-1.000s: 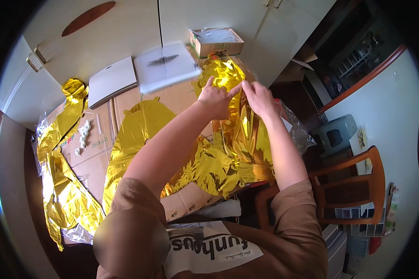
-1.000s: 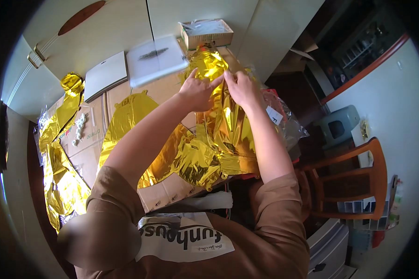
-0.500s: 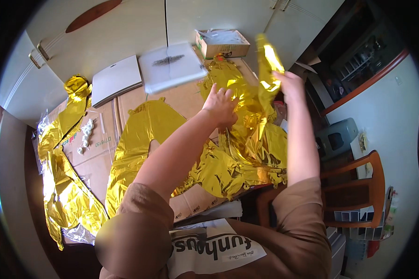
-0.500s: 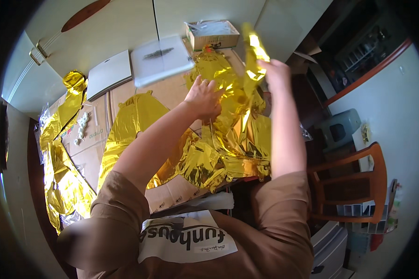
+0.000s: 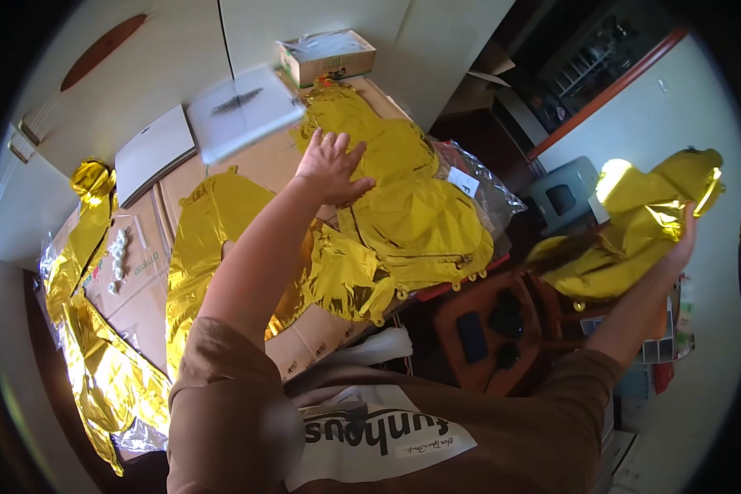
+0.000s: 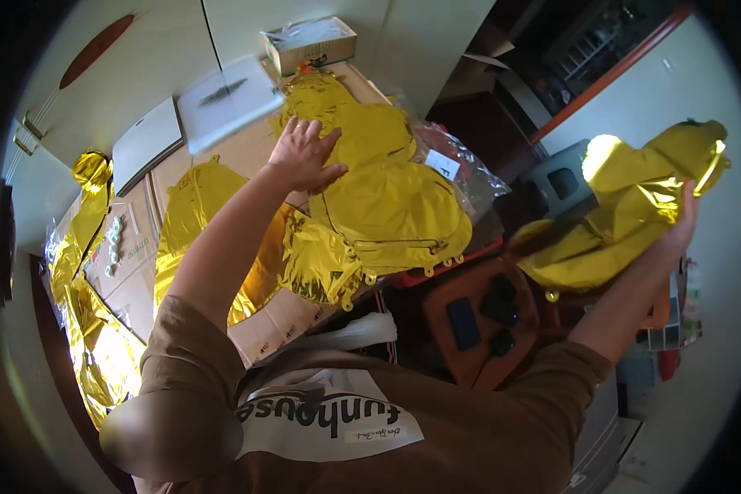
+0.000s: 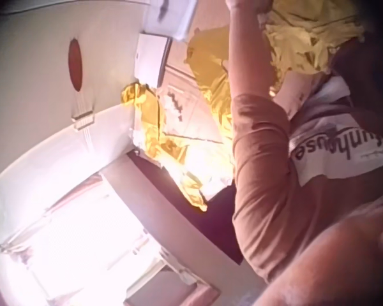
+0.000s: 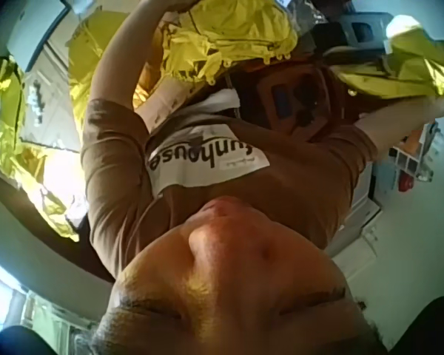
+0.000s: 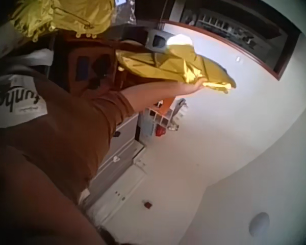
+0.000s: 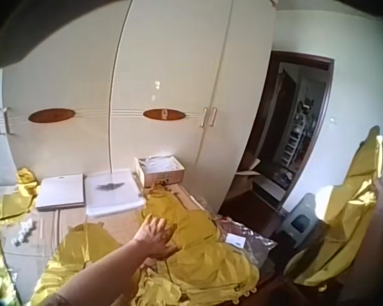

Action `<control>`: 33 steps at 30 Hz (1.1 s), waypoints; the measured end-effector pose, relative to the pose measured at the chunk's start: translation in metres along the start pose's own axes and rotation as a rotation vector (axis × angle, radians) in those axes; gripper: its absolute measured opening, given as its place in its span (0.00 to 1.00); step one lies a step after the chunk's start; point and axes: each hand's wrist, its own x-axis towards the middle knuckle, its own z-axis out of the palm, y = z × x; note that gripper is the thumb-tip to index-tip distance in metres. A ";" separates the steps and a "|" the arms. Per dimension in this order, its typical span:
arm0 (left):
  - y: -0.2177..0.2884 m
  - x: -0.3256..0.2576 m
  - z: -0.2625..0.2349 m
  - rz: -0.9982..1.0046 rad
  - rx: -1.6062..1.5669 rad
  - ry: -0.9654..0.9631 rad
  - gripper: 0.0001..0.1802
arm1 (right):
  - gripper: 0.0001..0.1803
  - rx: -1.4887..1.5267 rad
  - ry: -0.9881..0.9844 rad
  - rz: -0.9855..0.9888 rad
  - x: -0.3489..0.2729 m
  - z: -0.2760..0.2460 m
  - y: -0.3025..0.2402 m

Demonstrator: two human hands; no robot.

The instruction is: Checking, folding, and preparing gold foil balloons for packaging at a workstation.

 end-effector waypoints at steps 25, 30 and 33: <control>-0.068 -0.343 0.042 -0.369 -0.341 0.372 0.27 | 0.25 -0.822 -1.111 0.056 -0.484 0.501 0.131; -0.072 -0.345 0.045 -0.322 -0.318 0.443 0.29 | 0.25 -0.560 -1.419 -0.602 -0.438 0.487 0.155; -0.072 -0.346 0.045 -0.306 -0.312 0.456 0.31 | 0.28 -0.627 -1.507 -0.738 -0.423 0.462 0.177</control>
